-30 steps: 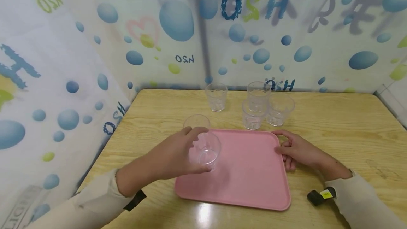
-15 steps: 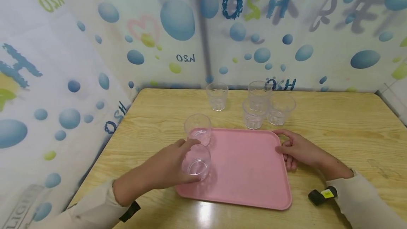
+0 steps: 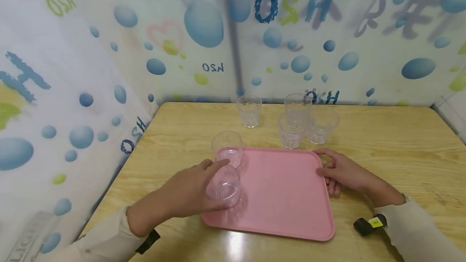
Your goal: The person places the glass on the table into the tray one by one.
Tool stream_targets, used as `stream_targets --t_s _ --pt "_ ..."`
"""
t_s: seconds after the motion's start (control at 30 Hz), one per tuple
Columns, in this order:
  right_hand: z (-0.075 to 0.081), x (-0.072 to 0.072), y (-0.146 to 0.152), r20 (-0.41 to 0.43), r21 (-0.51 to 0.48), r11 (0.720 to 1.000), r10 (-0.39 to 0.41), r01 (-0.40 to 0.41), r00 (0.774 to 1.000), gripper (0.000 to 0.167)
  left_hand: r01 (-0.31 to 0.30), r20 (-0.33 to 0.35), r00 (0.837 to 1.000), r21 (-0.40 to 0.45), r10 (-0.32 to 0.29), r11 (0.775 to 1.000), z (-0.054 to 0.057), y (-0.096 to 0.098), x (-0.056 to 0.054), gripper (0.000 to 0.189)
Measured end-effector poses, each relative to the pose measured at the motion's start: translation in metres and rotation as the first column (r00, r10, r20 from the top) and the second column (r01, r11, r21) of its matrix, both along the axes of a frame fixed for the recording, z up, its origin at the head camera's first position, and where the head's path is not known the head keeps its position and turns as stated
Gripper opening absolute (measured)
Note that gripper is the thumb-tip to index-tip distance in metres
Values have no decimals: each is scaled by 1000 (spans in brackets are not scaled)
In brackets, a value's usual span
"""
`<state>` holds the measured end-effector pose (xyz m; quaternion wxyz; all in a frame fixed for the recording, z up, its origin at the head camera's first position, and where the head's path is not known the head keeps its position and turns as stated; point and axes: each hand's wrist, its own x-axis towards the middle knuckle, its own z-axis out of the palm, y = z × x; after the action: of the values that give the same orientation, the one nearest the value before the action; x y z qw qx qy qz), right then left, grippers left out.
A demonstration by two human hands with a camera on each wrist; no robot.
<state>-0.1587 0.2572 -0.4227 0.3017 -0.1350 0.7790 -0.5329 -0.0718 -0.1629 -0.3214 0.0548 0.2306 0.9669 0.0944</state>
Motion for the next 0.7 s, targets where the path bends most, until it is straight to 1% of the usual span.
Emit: stream_targets --t_s 0.1,0.17,0.23,0.33,0.4,0.47,0.6,0.7 --pt "2 0 -1 -5 0 1000 2 -2 1000 68 -16 -44 999 -80 12 997 17 2 -6 83" --pt "3 0 -1 -6 -5 1000 7 -7 1000 68 -18 -72 997 -99 11 995 31 4 -13 79" --pt "4 1 0 -3 -5 1000 5 -5 1000 68 -13 -101 995 -99 3 995 43 9 -22 76" --pt "4 1 2 1 3 1000 -3 3 1000 68 -11 -121 993 -92 -1 996 55 18 -41 71" --pt "4 1 3 2 9 1000 -10 10 1000 68 -19 -117 993 -97 8 995 59 26 -56 69" --pt "3 1 3 -6 7 1000 -5 5 1000 67 -33 -105 994 -114 21 993 60 33 -72 68" --pt "3 1 3 -20 -10 1000 2 -2 1000 67 -50 -70 997 -148 40 988 57 46 -105 68" --pt "2 1 1 -23 -16 1000 7 -7 1000 68 -57 -32 998 -171 53 984 54 52 -128 67"
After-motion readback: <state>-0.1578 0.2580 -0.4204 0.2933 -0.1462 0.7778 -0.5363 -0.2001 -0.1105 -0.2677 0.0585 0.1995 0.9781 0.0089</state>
